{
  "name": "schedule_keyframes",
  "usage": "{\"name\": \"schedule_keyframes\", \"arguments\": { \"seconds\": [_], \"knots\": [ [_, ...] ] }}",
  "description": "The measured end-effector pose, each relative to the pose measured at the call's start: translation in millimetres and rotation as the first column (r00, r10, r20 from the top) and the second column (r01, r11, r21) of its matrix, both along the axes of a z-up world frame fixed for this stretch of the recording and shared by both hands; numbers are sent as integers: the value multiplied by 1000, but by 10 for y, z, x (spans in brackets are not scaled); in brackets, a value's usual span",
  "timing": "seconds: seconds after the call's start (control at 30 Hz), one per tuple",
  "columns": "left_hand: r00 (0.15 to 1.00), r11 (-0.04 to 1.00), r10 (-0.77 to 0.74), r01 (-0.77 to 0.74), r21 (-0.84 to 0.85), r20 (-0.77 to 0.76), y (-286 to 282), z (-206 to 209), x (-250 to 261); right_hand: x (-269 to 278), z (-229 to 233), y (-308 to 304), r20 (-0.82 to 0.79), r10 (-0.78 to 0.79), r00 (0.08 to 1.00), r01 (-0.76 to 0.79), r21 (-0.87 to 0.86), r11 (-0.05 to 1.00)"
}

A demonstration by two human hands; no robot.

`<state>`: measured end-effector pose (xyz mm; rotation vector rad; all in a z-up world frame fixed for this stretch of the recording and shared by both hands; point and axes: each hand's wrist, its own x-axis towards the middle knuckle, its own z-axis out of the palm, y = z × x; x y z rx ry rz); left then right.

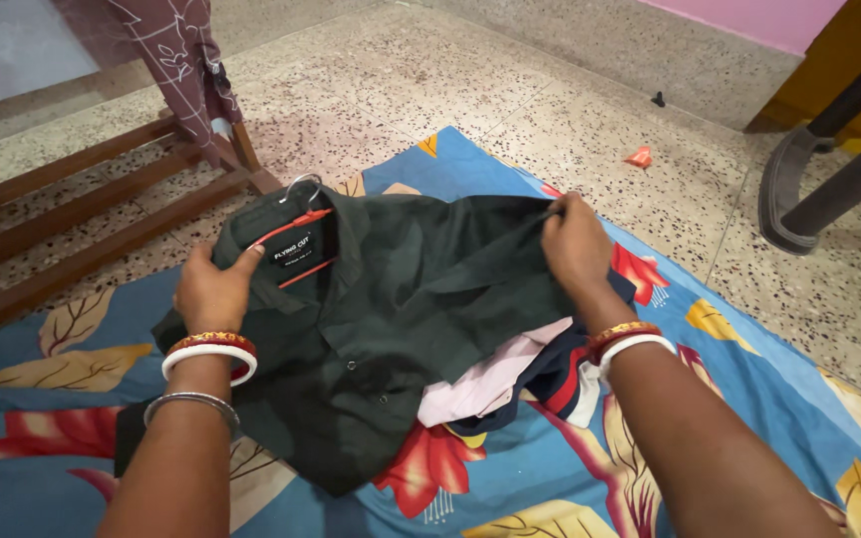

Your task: The person hangs a grey and navy zip-up hoodie on a wooden clothes rack, smoothing the fabric and adjusting the sleeves. Then, the person picks up a dark green shirt from a pile on the floor, places it on a hanger, and hangs it on the rack.

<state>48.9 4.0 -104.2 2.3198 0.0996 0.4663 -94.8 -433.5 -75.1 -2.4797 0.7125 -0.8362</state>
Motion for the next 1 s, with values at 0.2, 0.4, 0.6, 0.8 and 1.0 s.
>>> {"name": "schedule_keyframes", "arguments": {
  "seconds": [0.2,0.4,0.6,0.8,1.0],
  "knots": [
    [999,1000,-19,19,25,31,-51,22,-55,-26,-239,-111,-150,56,987,-76,-131,988],
    [998,997,-52,54,56,-33,-144,35,-100,163,-354,481,-496,289,819,-384,-98,918],
    [980,983,-164,172,70,-112,-216,47,-172,106,-621,1148,-530,540,654,-712,-189,676],
    [981,981,-168,176,85,-101,-214,38,-156,180,-817,1286,-592,542,596,-770,-230,595],
    [947,964,-255,265,28,-197,-133,-5,-47,259,-590,834,-573,541,615,-707,-97,701]
  ]
}}
